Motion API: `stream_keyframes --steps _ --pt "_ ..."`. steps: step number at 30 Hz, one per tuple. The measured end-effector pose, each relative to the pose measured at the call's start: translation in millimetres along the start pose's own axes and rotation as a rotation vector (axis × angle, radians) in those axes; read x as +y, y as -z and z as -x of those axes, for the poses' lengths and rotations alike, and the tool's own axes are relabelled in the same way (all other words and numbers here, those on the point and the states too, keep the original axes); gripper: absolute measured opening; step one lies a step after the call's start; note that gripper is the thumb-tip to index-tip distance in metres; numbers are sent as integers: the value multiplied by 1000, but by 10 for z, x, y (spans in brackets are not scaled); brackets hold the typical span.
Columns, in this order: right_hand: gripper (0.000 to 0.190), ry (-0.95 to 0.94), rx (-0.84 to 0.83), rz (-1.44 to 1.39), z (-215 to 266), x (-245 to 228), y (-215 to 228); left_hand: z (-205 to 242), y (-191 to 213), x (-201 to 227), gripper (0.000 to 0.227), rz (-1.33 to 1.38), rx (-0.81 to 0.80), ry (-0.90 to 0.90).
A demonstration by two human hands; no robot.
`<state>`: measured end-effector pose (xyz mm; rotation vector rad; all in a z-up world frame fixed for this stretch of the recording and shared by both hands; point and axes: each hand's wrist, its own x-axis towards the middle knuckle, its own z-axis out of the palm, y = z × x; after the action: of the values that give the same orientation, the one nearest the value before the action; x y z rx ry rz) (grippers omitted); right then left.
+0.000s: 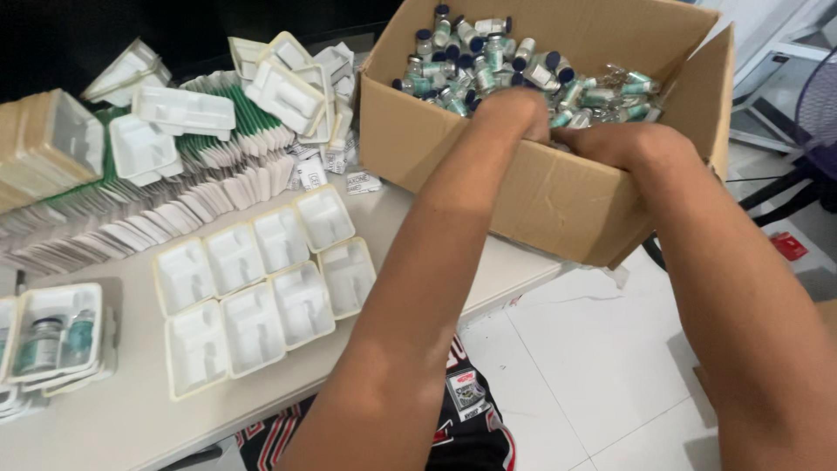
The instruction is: The person arranges empty plastic trays on a table, then takes small glass vials from a cardboard box and places them into the trays. The person continues filling the trays with vials until several are full.
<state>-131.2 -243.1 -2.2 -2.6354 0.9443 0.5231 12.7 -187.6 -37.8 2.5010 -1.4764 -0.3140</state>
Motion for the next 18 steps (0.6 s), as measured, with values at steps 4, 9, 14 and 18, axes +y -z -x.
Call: stream_keyframes --steps 4,9,14,18 --pt "56 -68 -67 -106 -15 -92 -30 26 -14 -63 27 -49 -89 64" --pt "61 -148 -82 -183 5 -32 -58 89 -37 -55 27 -62 -117 91" --pt "60 -140 -105 -115 -114 31 -124 165 -65 -89 27 -46 -111 94" --pt "61 -135 -112 -59 -242 63 -85 185 -22 -79 27 -34 -98 79"
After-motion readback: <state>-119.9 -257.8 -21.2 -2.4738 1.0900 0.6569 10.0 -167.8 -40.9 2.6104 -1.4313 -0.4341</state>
